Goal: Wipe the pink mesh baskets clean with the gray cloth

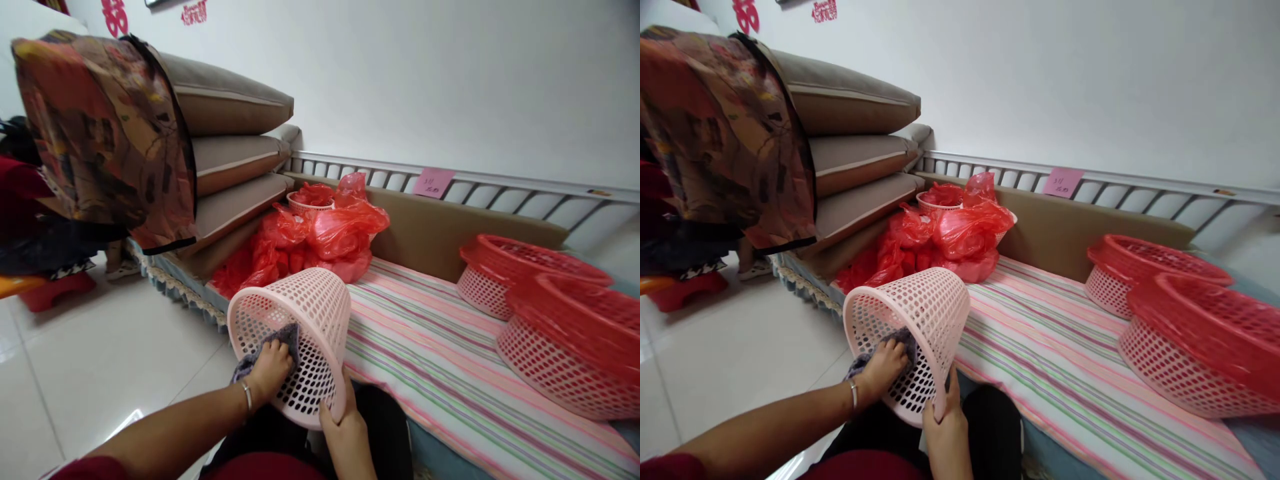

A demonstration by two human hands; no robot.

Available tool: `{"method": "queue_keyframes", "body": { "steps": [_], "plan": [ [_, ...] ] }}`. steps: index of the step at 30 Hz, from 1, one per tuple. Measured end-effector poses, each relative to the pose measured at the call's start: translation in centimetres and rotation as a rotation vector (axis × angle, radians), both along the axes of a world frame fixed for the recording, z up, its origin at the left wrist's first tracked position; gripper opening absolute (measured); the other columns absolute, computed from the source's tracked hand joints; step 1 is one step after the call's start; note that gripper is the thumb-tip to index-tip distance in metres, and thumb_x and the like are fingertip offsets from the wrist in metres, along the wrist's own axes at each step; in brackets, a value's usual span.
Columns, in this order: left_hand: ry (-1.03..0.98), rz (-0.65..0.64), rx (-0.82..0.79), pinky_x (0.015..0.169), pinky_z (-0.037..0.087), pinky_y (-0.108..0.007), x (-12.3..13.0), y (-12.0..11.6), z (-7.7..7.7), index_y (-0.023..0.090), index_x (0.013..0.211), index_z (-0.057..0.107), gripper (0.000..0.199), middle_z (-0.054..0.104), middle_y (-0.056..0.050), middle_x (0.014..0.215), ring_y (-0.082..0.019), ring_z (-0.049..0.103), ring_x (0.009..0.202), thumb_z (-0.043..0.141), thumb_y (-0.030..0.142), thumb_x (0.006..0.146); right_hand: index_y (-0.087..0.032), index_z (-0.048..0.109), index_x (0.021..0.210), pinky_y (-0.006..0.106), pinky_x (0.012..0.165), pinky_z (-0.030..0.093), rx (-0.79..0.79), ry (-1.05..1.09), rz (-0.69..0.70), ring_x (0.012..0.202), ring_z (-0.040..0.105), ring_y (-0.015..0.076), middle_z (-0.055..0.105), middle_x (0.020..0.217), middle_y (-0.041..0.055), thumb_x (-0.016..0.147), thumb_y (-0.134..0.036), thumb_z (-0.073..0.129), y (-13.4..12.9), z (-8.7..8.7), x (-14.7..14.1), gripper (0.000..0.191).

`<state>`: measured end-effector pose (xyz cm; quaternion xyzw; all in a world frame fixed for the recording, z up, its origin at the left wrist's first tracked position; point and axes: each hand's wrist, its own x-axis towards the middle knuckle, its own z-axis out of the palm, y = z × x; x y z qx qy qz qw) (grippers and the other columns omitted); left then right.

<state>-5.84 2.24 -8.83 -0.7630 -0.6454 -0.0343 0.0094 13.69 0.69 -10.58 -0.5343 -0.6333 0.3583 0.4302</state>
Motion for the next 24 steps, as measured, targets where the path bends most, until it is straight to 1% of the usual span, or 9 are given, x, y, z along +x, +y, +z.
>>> {"method": "queue_keyframes", "body": {
  "steps": [2,5,9,11,14,16,19,21,24],
  "plan": [
    [-0.076,0.021,-0.007,0.073,0.044,-0.043,1.5,-0.1,-0.3,0.012,0.088,0.068,0.019,0.064,-0.016,0.093,-0.031,0.055,0.092,0.050,0.009,0.080,-0.014,0.046,0.132,0.027,0.070,0.055,-0.064,0.030,0.011,0.088,0.066,0.0230,0.067,0.107,0.0088,0.064,-0.032,0.054,0.3,-0.1,-0.3,0.070],
    [-0.213,0.019,-0.012,0.077,0.045,-0.034,3.4,-0.7,-0.5,0.021,0.099,0.067,0.028,0.065,-0.008,0.096,-0.024,0.056,0.091,0.056,0.009,0.076,-0.011,0.056,0.120,0.028,0.052,0.054,-0.278,0.089,0.024,0.066,0.067,0.0236,0.071,0.084,0.0083,0.061,-0.035,0.055,0.9,-0.5,-0.7,0.064],
    [-0.329,-0.021,0.009,0.082,0.044,-0.026,5.0,-2.6,-0.4,0.030,0.111,0.060,0.031,0.062,-0.001,0.106,-0.018,0.055,0.095,0.058,0.022,0.081,-0.007,0.064,0.103,0.030,0.058,0.055,-0.333,0.151,0.012,0.072,0.067,0.0267,0.071,0.079,0.0099,0.055,-0.035,0.055,1.4,-1.1,-0.5,0.056],
    [-0.254,-0.124,0.023,0.081,0.044,-0.029,4.5,-3.3,-0.5,0.031,0.114,0.058,0.028,0.061,-0.002,0.107,-0.020,0.053,0.095,0.053,0.030,0.086,-0.008,0.065,0.098,0.030,0.065,0.055,-0.304,0.182,0.006,0.079,0.067,0.0276,0.071,0.081,0.0107,0.056,-0.037,0.056,1.3,-1.5,-0.1,0.052],
    [-0.055,-0.273,0.021,0.079,0.042,-0.036,1.9,-3.1,-0.4,0.027,0.106,0.062,0.023,0.062,-0.005,0.100,-0.023,0.053,0.092,0.046,0.029,0.090,-0.009,0.066,0.099,0.029,0.072,0.054,-0.246,0.179,-0.019,0.086,0.066,0.0271,0.071,0.089,0.0118,0.059,-0.040,0.056,0.7,-2.1,0.3,0.051],
    [-0.011,-0.242,0.020,0.080,0.041,-0.040,-0.4,-1.9,-0.3,0.020,0.090,0.066,0.020,0.063,-0.008,0.094,-0.026,0.052,0.093,0.047,0.024,0.089,-0.008,0.062,0.108,0.029,0.079,0.052,-0.178,0.140,-0.049,0.092,0.065,0.0264,0.070,0.095,0.0124,0.063,-0.039,0.054,0.3,-2.1,0.3,0.056],
    [0.006,-0.131,0.055,0.081,0.039,-0.047,-2.8,0.4,0.1,0.014,0.088,0.066,0.027,0.062,-0.015,0.097,-0.031,0.051,0.097,0.039,0.012,0.088,-0.007,0.052,0.124,0.029,0.084,0.050,-0.078,0.062,-0.074,0.095,0.064,0.0247,0.068,0.101,0.0118,0.066,-0.037,0.049,0.2,-1.6,-0.1,0.065],
    [-0.009,-0.076,0.072,0.080,0.039,-0.050,-2.9,1.6,0.1,0.011,0.090,0.066,0.028,0.061,-0.018,0.098,-0.033,0.051,0.097,0.039,0.010,0.087,-0.007,0.045,0.131,0.027,0.079,0.051,-0.058,0.013,-0.077,0.090,0.065,0.0232,0.068,0.103,0.0110,0.066,-0.034,0.047,0.4,-1.2,-0.4,0.070],
    [-0.079,-0.027,0.078,0.077,0.042,-0.048,-1.1,2.2,-0.1,0.010,0.088,0.067,0.023,0.062,-0.018,0.094,-0.035,0.053,0.094,0.045,0.010,0.082,-0.008,0.041,0.134,0.027,0.070,0.053,-0.068,-0.033,-0.092,0.084,0.066,0.0230,0.068,0.103,0.0107,0.064,-0.032,0.049,0.7,-1.0,-0.6,0.075]
  ]
}}
